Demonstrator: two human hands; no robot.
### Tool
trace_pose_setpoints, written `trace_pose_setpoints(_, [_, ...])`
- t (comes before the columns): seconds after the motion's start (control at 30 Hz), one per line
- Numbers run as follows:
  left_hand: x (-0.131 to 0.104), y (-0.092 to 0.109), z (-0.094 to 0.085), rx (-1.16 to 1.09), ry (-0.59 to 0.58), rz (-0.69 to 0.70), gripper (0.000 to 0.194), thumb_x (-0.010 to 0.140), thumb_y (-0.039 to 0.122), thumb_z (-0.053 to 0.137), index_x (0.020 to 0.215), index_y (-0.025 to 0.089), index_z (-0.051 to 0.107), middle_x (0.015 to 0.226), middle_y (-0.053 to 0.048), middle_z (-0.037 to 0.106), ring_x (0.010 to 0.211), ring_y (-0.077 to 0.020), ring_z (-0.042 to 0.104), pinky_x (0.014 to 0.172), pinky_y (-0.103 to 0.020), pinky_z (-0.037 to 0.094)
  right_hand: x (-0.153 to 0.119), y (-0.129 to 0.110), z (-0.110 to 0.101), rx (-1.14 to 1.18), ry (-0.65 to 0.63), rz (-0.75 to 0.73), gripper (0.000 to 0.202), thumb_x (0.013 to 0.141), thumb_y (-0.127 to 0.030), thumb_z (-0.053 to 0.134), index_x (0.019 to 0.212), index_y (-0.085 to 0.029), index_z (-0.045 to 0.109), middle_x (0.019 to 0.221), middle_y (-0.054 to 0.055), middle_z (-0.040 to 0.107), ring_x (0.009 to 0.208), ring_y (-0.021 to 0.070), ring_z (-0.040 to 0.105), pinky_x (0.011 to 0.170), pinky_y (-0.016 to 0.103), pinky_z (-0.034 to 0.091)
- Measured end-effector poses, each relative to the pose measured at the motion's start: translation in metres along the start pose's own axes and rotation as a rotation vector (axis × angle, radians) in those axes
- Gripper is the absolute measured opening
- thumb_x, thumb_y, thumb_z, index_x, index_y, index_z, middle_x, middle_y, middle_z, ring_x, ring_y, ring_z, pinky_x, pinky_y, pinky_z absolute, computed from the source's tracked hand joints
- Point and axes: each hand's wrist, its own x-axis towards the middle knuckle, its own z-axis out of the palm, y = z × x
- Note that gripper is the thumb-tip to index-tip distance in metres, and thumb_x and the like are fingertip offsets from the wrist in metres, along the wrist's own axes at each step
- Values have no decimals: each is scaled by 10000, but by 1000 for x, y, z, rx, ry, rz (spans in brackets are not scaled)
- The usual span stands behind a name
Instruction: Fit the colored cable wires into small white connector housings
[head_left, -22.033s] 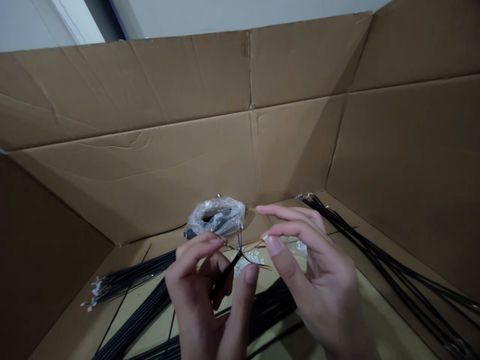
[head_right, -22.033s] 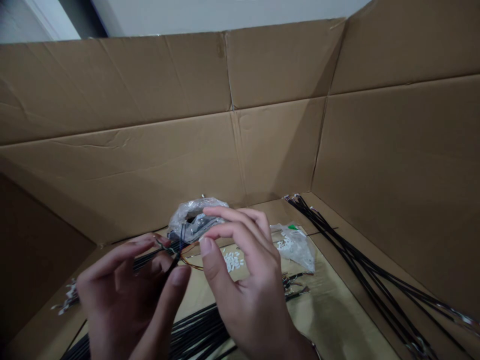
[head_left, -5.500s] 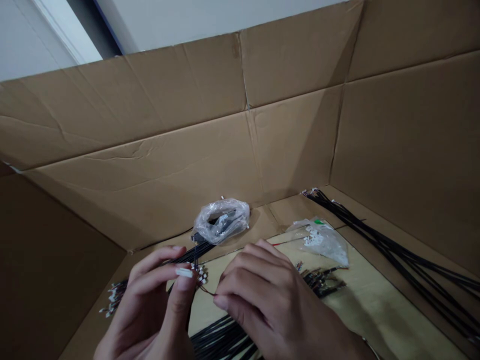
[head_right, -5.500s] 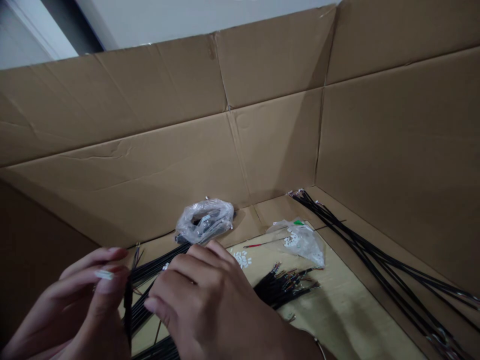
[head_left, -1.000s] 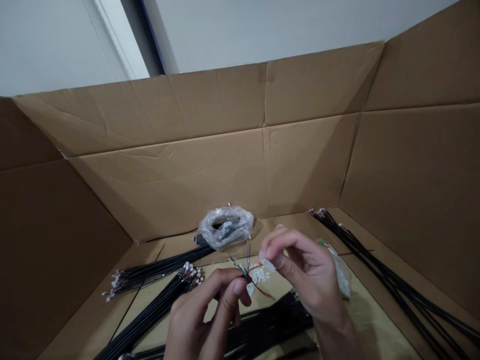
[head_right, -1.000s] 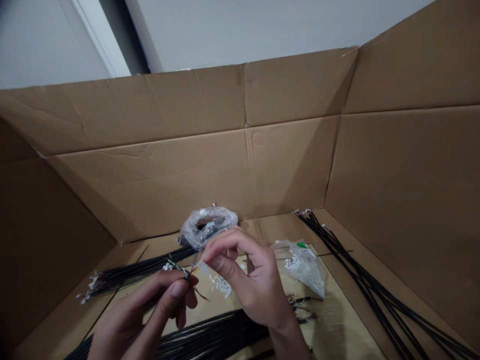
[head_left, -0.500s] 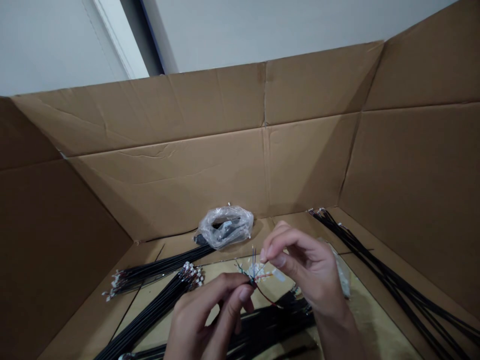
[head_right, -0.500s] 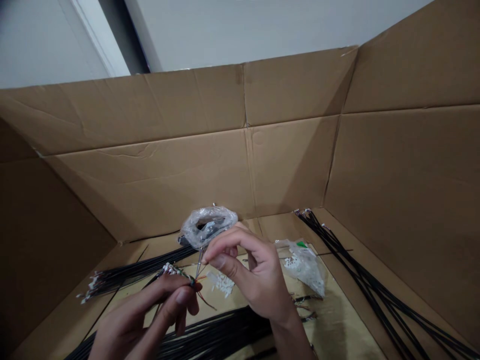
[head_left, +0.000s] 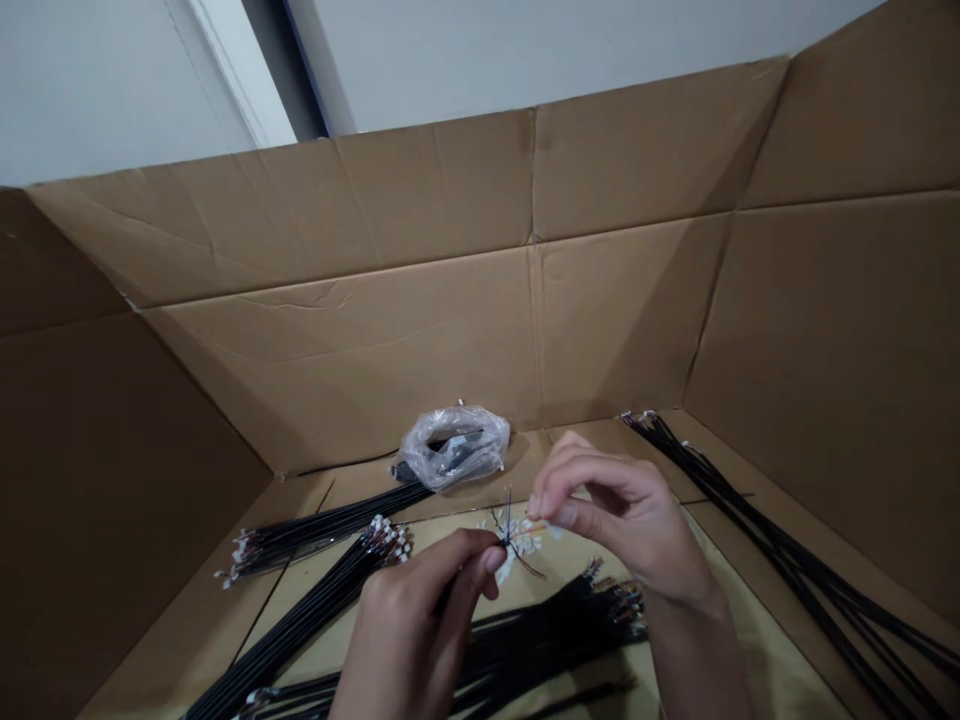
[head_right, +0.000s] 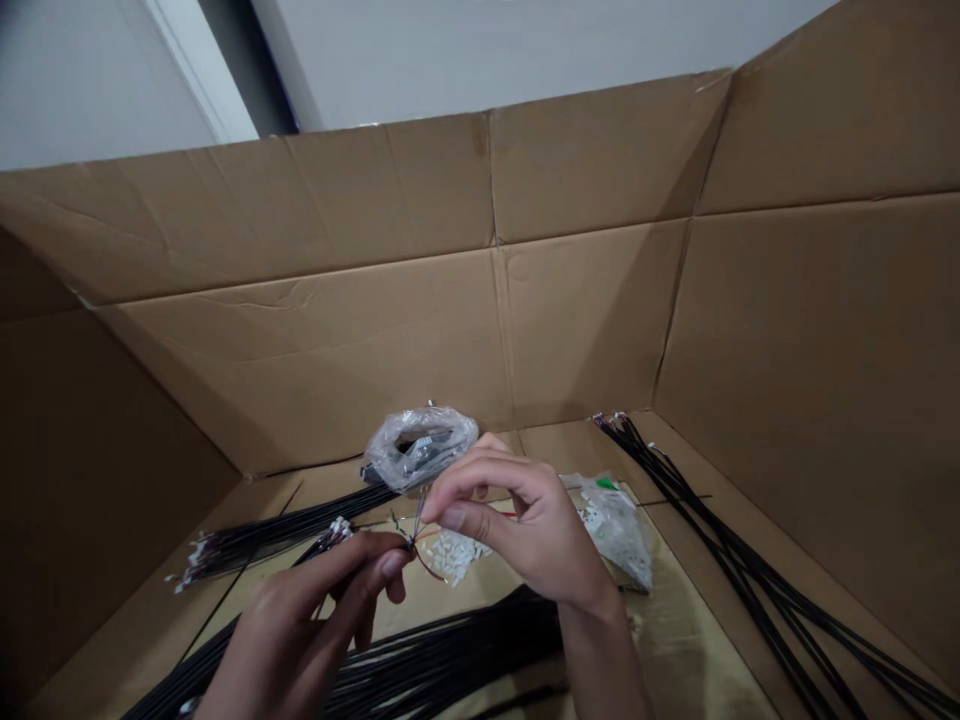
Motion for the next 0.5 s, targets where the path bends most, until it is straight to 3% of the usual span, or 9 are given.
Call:
trace_pose_setpoints(0.1, [2, -1, 1, 27, 14, -6, 339, 1018, 317, 490, 730, 226, 642, 582, 66, 639, 429, -64, 552, 453, -120, 430, 0, -1, -1, -37, -2, 48, 133, 901, -183, 754, 845, -297, 790, 810, -15, 754, 789, 181, 609, 719, 326, 451])
trace_pose_setpoints(0.27, [4, 0, -1, 42, 12, 13, 349, 1016, 303, 478, 715, 224, 637, 578, 64, 647, 423, -60, 550, 436, -121, 419, 3, -4, 6, -186, 132, 215, 77, 928, -257, 682, 886, -274, 744, 894, -6, 733, 858, 196, 634, 758, 341, 461])
trace_pose_setpoints(0.5, [4, 3, -2, 65, 19, 19, 346, 1011, 279, 468, 712, 221, 631, 568, 60, 639, 422, -62, 546, 437, -132, 412, 2, -15, 14, -324, 77, 302, 158, 941, -248, 606, 800, -231, 676, 872, 2, 702, 849, 194, 621, 769, 338, 443])
